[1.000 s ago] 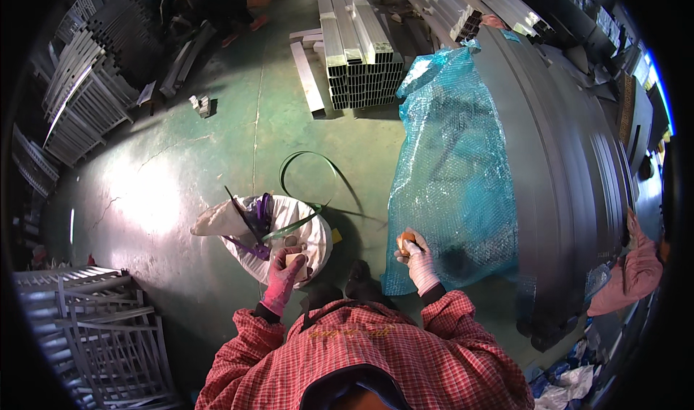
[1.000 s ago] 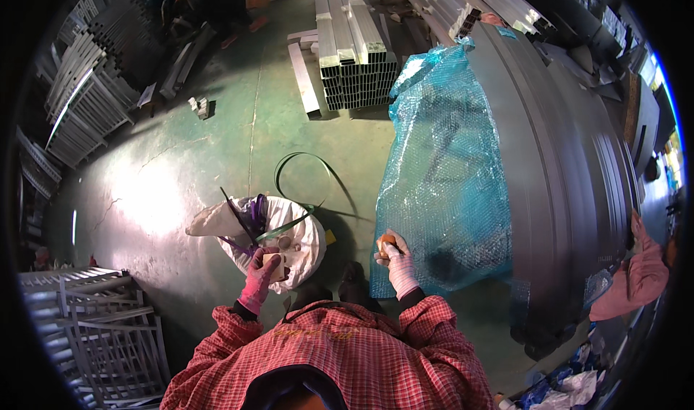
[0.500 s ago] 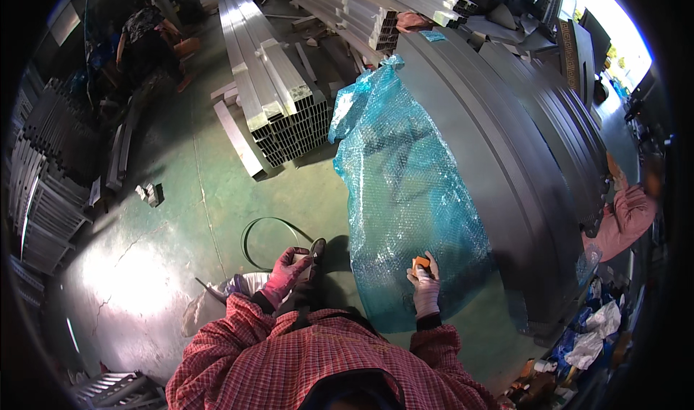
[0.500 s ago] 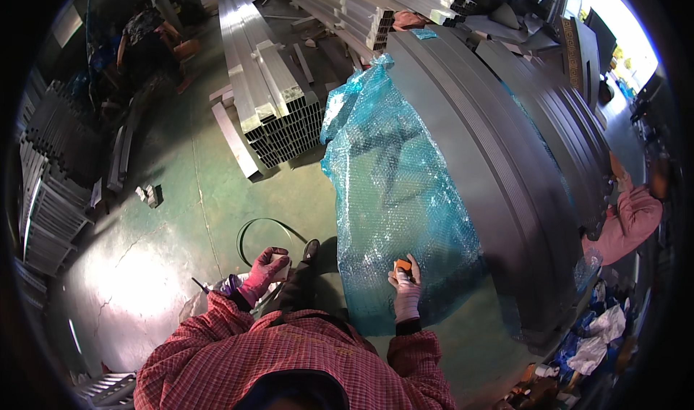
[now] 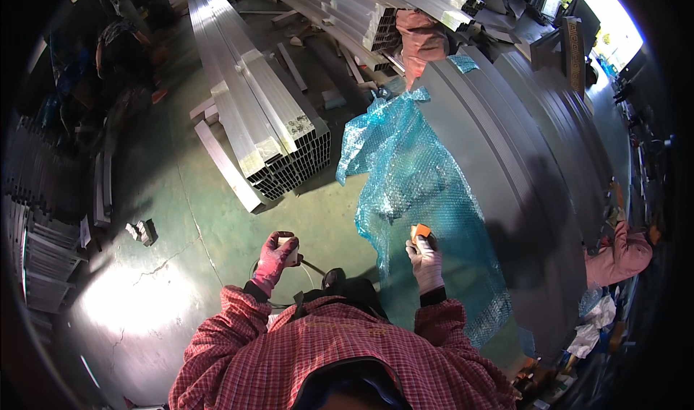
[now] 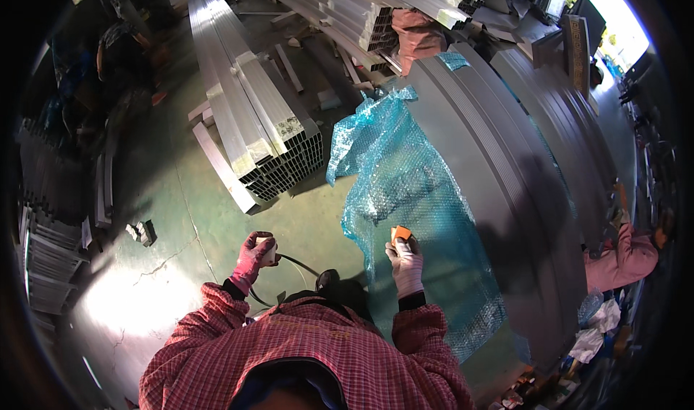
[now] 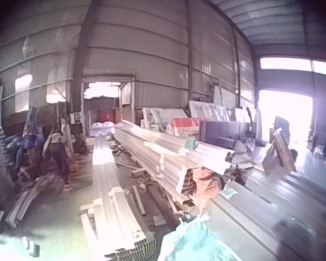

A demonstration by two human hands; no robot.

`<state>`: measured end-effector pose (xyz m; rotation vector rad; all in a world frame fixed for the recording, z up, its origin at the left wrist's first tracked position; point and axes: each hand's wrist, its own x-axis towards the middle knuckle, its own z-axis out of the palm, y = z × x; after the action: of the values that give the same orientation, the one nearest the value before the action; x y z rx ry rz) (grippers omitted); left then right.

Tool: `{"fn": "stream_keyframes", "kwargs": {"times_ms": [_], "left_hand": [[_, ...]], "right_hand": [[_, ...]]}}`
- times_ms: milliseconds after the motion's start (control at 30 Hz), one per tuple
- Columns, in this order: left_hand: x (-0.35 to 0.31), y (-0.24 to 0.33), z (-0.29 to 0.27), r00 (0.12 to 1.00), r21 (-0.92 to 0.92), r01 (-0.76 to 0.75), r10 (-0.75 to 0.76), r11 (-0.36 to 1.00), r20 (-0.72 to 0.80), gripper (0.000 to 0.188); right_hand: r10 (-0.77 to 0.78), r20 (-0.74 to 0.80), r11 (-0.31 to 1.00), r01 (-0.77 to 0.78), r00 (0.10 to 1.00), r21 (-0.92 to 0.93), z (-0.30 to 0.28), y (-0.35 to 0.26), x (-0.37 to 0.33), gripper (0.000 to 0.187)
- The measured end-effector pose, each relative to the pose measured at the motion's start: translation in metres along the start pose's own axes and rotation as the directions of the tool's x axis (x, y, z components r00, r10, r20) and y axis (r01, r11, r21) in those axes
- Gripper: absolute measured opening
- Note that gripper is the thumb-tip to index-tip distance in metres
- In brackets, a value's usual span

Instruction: The person unwraps a metal baluster from bubble wrap, retrieves a container of orange finish, and applies it to the baluster's decorative end using a sponge. The person then places the baluster back on the workbench.

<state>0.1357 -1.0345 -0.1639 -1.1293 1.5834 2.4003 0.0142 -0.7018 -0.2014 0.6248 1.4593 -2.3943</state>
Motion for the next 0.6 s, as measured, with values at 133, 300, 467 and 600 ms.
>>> {"fn": "stream_keyframes", "kwargs": {"times_ms": [133, 300, 467, 600], "left_hand": [[0.046, 0.019, -0.007, 1.0, -0.038, -0.003, 0.003, 0.999, 0.011, 0.029], [0.092, 0.052, -0.013, 0.997, -0.097, -0.075, 0.074, 0.992, -0.014, 0.031], [0.116, 0.102, -0.035, 0.97, -0.086, -0.071, 0.048, 0.994, -0.238, 0.041], [0.153, 0.126, -0.051, 0.956, -0.186, -0.05, -0.006, 0.981, -0.292, 0.045]], "right_hand": [[0.041, 0.035, 0.998, -0.043, 0.999, 0.051, 0.03, 0.005, 0.069, 0.029], [0.069, 0.133, 0.996, -0.076, 0.989, 0.05, 0.114, -0.024, 0.147, 0.026], [0.04, 0.179, 0.988, -0.066, 0.983, 0.139, 0.227, -0.064, 0.222, 0.023], [-0.017, 0.156, 0.964, -0.025, 0.988, 0.264, 0.28, -0.069, 0.302, 0.024]]}}
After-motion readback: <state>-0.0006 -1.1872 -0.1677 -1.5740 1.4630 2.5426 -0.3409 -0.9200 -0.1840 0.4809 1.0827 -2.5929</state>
